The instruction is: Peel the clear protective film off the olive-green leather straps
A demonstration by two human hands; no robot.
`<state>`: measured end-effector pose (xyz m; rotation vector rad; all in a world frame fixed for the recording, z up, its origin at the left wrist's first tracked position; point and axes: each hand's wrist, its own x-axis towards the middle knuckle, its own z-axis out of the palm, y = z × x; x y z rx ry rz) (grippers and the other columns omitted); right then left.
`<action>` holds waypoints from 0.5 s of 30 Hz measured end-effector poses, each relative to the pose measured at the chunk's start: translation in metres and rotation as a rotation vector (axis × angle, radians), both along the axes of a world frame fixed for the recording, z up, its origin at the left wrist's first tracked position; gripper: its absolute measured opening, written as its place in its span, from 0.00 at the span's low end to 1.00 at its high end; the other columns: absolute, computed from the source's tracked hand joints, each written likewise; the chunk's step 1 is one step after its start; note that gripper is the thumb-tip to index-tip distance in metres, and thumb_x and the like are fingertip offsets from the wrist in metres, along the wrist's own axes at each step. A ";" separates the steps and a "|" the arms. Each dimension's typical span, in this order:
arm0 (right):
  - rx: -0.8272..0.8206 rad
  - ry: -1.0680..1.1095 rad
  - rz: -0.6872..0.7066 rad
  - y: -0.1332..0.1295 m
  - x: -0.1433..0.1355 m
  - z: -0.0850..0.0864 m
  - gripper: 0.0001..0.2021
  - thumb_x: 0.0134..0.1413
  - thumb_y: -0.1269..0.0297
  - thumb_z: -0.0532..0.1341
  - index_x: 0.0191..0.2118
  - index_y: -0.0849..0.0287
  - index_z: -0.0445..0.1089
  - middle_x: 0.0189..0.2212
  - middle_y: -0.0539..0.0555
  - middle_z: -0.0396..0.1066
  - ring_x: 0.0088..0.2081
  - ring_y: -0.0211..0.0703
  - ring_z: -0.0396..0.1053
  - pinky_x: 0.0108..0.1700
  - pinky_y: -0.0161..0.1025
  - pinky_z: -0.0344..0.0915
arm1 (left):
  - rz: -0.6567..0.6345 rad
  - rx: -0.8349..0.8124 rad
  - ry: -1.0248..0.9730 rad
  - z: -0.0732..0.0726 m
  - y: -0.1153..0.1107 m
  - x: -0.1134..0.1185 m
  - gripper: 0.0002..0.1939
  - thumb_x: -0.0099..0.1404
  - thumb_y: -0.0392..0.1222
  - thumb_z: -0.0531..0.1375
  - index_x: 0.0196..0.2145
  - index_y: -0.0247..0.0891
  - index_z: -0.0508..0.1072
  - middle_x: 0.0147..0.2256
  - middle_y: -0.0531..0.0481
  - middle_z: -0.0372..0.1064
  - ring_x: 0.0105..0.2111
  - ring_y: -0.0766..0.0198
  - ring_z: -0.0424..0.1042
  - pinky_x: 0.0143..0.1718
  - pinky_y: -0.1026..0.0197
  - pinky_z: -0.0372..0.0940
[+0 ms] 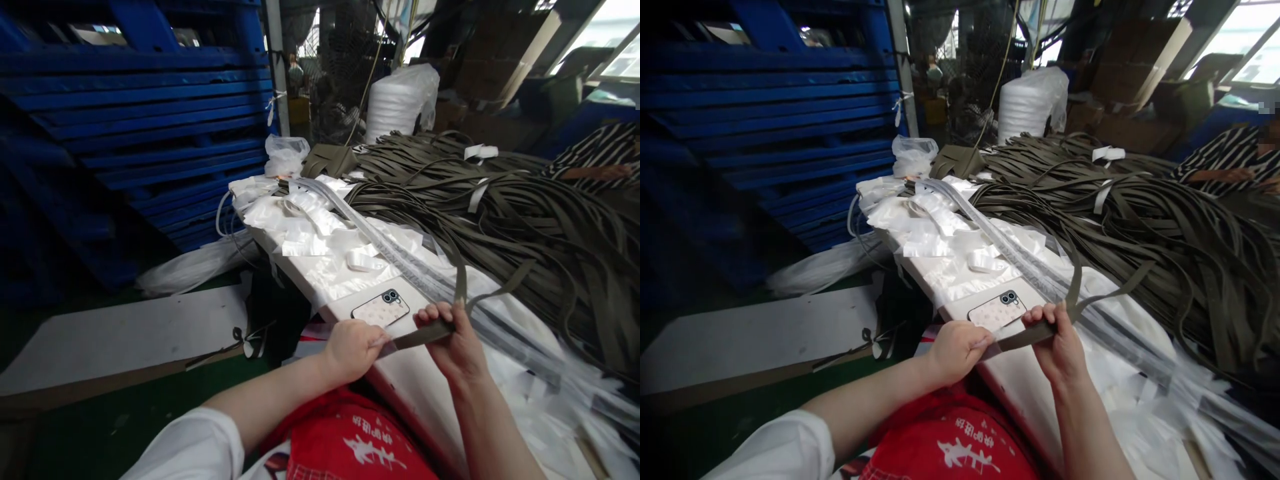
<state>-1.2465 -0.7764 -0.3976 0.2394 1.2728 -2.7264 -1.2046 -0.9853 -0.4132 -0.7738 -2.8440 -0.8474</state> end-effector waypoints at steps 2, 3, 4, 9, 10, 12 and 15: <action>0.061 0.018 -0.030 -0.001 -0.003 -0.003 0.24 0.52 0.44 0.67 0.20 0.55 0.60 0.23 0.48 0.65 0.30 0.40 0.66 0.42 0.38 0.69 | 0.008 -0.023 -0.021 0.004 0.000 -0.002 0.17 0.73 0.45 0.49 0.33 0.40 0.74 0.30 0.50 0.74 0.31 0.61 0.71 0.33 0.62 0.61; 0.111 0.041 -0.037 -0.003 -0.003 -0.005 0.24 0.53 0.43 0.66 0.20 0.55 0.60 0.23 0.48 0.66 0.31 0.40 0.67 0.43 0.38 0.69 | 0.010 -0.036 -0.030 0.005 0.001 -0.003 0.17 0.73 0.45 0.49 0.33 0.40 0.75 0.30 0.50 0.74 0.31 0.60 0.72 0.34 0.62 0.62; 0.162 0.067 -0.042 -0.006 -0.003 -0.007 0.25 0.54 0.42 0.65 0.20 0.55 0.60 0.23 0.49 0.67 0.32 0.41 0.67 0.44 0.39 0.68 | 0.013 -0.046 -0.034 0.007 0.001 -0.004 0.17 0.74 0.45 0.49 0.34 0.40 0.75 0.30 0.50 0.74 0.32 0.60 0.72 0.34 0.62 0.61; 0.310 0.142 -0.071 -0.025 0.004 -0.012 0.26 0.57 0.40 0.61 0.21 0.55 0.60 0.24 0.51 0.70 0.34 0.43 0.68 0.44 0.39 0.66 | 0.007 -0.004 0.034 0.010 0.003 -0.006 0.19 0.74 0.46 0.48 0.31 0.39 0.73 0.27 0.51 0.72 0.29 0.62 0.69 0.31 0.63 0.58; 0.327 0.149 -0.074 -0.029 0.011 -0.010 0.26 0.58 0.40 0.60 0.21 0.55 0.60 0.25 0.52 0.71 0.35 0.43 0.68 0.45 0.40 0.66 | -0.001 0.034 0.071 0.010 0.003 -0.003 0.19 0.74 0.46 0.47 0.30 0.39 0.72 0.26 0.51 0.71 0.27 0.62 0.68 0.30 0.63 0.57; 0.423 0.185 -0.056 -0.037 0.033 -0.006 0.25 0.61 0.40 0.57 0.22 0.55 0.61 0.30 0.54 0.73 0.36 0.45 0.68 0.44 0.40 0.66 | -0.030 0.146 0.181 0.011 0.001 0.006 0.21 0.75 0.45 0.44 0.30 0.39 0.71 0.24 0.52 0.69 0.24 0.64 0.65 0.28 0.62 0.55; 0.583 0.368 0.100 -0.048 0.078 0.002 0.23 0.65 0.43 0.53 0.25 0.53 0.64 0.36 0.56 0.75 0.35 0.47 0.69 0.39 0.42 0.68 | -0.138 0.331 0.390 0.013 -0.006 0.027 0.25 0.75 0.43 0.39 0.26 0.39 0.66 0.20 0.52 0.65 0.20 0.65 0.59 0.25 0.60 0.52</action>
